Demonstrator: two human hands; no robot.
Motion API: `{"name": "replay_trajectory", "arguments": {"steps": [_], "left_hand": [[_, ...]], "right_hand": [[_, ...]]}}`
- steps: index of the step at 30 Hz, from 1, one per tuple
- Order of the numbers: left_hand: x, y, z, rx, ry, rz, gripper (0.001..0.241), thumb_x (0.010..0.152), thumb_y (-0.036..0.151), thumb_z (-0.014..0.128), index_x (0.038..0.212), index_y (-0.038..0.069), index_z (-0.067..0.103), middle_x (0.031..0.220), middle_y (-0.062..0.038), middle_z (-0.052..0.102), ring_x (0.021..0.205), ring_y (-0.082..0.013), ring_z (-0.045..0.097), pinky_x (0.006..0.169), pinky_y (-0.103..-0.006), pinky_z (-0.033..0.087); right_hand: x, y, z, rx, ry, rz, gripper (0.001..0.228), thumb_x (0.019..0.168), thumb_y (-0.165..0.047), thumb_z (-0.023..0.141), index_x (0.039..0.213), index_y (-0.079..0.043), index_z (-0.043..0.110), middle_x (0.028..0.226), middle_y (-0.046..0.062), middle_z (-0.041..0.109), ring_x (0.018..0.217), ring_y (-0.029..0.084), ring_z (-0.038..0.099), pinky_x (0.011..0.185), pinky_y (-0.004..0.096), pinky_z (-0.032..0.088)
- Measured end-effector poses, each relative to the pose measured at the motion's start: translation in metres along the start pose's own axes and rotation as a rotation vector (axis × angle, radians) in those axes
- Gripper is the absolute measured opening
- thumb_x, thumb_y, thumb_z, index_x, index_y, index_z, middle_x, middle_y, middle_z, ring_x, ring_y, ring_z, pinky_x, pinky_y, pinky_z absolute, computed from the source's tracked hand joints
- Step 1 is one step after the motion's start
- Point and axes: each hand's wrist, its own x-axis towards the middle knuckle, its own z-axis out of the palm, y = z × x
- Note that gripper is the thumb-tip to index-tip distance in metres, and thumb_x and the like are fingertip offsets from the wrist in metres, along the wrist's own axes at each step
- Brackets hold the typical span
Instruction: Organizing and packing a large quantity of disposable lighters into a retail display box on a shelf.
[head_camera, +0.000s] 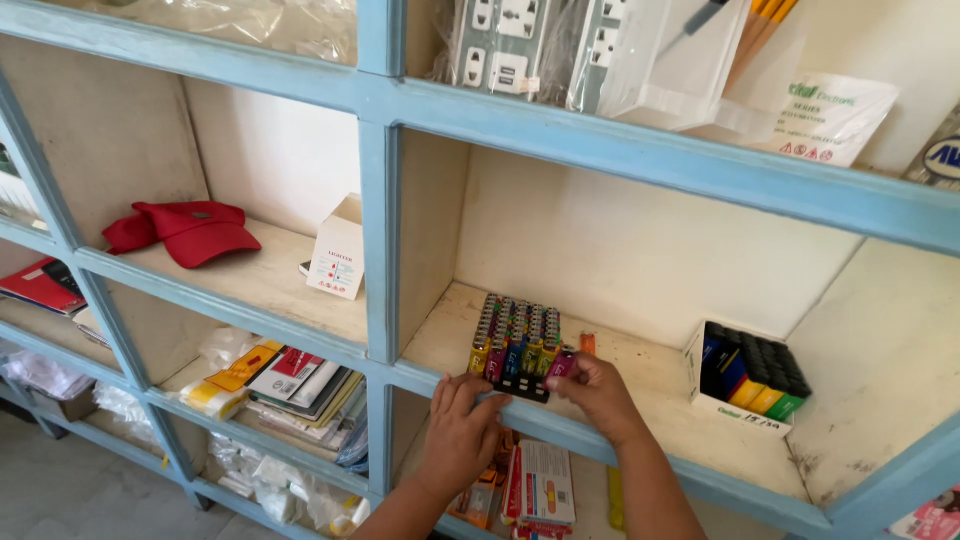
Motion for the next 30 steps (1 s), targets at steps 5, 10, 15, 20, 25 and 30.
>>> {"name": "replay_trajectory", "arguments": {"steps": [5, 10, 15, 20, 25, 30], "left_hand": [[0.000, -0.001, -0.005, -0.002, -0.040, -0.009, 0.037, 0.079, 0.011, 0.069, 0.116, 0.014, 0.071, 0.120, -0.012, 0.059, 0.125, -0.0362, 0.053, 0.116, -0.0605, 0.028], [-0.003, -0.003, -0.012, -0.017, -0.090, -0.006, 0.039, 0.080, 0.009, 0.068, 0.118, 0.015, 0.071, 0.124, -0.011, 0.059, 0.132, -0.0359, 0.050, 0.117, -0.0598, 0.026], [-0.004, -0.001, -0.018, -0.005, -0.158, 0.030, 0.046, 0.078, 0.009, 0.069, 0.123, 0.015, 0.068, 0.130, -0.013, 0.057, 0.137, -0.0372, 0.043, 0.116, -0.0618, 0.023], [-0.007, -0.003, -0.018, -0.004, -0.144, 0.044, 0.047, 0.079, 0.008, 0.068, 0.125, 0.016, 0.067, 0.131, -0.012, 0.057, 0.138, -0.0372, 0.043, 0.116, -0.0613, 0.024], [-0.002, -0.003, -0.023, 0.011, -0.123, 0.062, 0.047, 0.077, 0.007, 0.068, 0.124, 0.017, 0.068, 0.127, -0.011, 0.059, 0.134, -0.0362, 0.047, 0.114, -0.0606, 0.028], [0.018, -0.001, -0.036, 0.007, -0.071, 0.079, 0.053, 0.073, 0.004, 0.066, 0.125, 0.014, 0.068, 0.116, -0.010, 0.060, 0.118, -0.0340, 0.052, 0.098, -0.0534, 0.037]], "right_hand": [[-0.005, -0.012, 0.003, 0.041, 0.030, -0.028, 0.014, 0.089, -0.018, 0.074, 0.099, -0.009, 0.073, 0.085, 0.002, 0.073, 0.077, 0.011, 0.064, 0.072, 0.029, 0.054], [-0.009, -0.015, 0.005, 0.007, 0.065, -0.043, 0.012, 0.090, -0.019, 0.074, 0.099, -0.010, 0.075, 0.085, 0.002, 0.072, 0.076, 0.010, 0.062, 0.072, 0.028, 0.054], [-0.009, -0.018, 0.007, -0.073, 0.133, -0.154, 0.012, 0.083, -0.012, 0.082, 0.081, -0.004, 0.073, 0.082, -0.002, 0.060, 0.072, 0.009, 0.056, 0.069, 0.027, 0.053], [0.000, -0.005, 0.009, -0.091, 0.142, -0.215, 0.019, 0.083, -0.012, 0.083, 0.076, -0.004, 0.067, 0.077, -0.002, 0.058, 0.069, 0.009, 0.050, 0.066, 0.026, 0.045], [0.005, -0.013, 0.025, -0.102, 0.163, -0.221, 0.015, 0.081, -0.011, 0.084, 0.076, -0.007, 0.070, 0.075, -0.001, 0.055, 0.068, 0.010, 0.047, 0.064, 0.028, 0.042], [0.017, -0.001, 0.035, -0.130, 0.269, -0.367, 0.020, 0.078, -0.005, 0.085, 0.076, -0.002, 0.065, 0.078, 0.000, 0.052, 0.070, 0.011, 0.049, 0.064, 0.027, 0.043]]}}
